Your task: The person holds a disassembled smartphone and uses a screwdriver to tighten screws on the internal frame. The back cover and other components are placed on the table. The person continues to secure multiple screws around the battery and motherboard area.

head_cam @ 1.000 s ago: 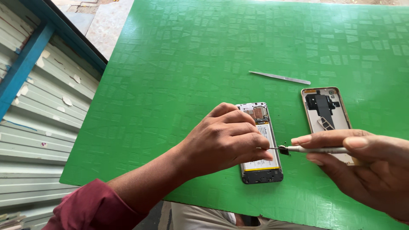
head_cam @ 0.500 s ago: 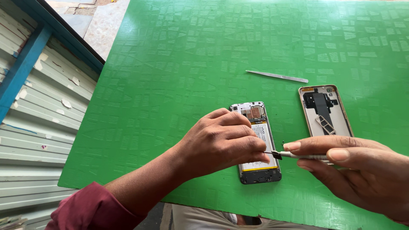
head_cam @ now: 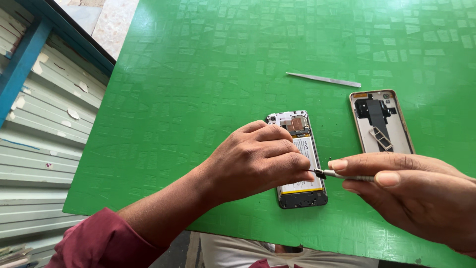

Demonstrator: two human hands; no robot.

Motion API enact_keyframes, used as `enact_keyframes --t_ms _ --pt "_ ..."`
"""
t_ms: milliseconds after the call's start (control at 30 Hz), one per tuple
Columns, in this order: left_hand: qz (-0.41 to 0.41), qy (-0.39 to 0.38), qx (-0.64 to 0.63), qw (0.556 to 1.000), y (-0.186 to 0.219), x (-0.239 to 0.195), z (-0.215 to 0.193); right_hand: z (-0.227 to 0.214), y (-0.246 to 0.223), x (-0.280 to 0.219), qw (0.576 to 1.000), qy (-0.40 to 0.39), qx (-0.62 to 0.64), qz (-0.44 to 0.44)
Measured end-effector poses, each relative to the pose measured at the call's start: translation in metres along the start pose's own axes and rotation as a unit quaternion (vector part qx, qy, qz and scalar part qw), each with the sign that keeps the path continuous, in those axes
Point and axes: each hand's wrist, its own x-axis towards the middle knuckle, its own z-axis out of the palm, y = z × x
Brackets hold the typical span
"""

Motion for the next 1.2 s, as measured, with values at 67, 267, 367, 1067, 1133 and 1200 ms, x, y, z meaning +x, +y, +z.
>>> enact_keyframes --t_ms 67,267,367,1067,1133,1200 --pt "0.005 -0.002 0.005 1.0 -0.001 -0.001 0.0 -0.001 0.001 -0.002 1.0 0.004 0.004 -0.008" --pt "0.016 -0.007 0.023 1.0 -0.003 -0.004 0.004 -0.002 0.001 -0.004 0.999 0.021 0.039 0.007" --pt "0.014 -0.007 0.023 1.0 -0.002 -0.003 0.004 0.0 0.0 0.0 0.998 0.019 0.065 0.006" --pt "-0.113 -0.137 -0.068 0.982 -0.011 -0.007 -0.006 0.078 0.011 0.037 0.704 -0.037 -0.568 -0.424" --pt "-0.117 -0.141 -0.07 0.981 -0.012 -0.007 -0.004 0.083 0.013 0.04 0.697 -0.031 -0.576 -0.426" --pt "-0.113 -0.136 -0.064 0.982 -0.012 -0.007 -0.002 0.084 0.015 0.041 0.683 -0.029 -0.585 -0.436"
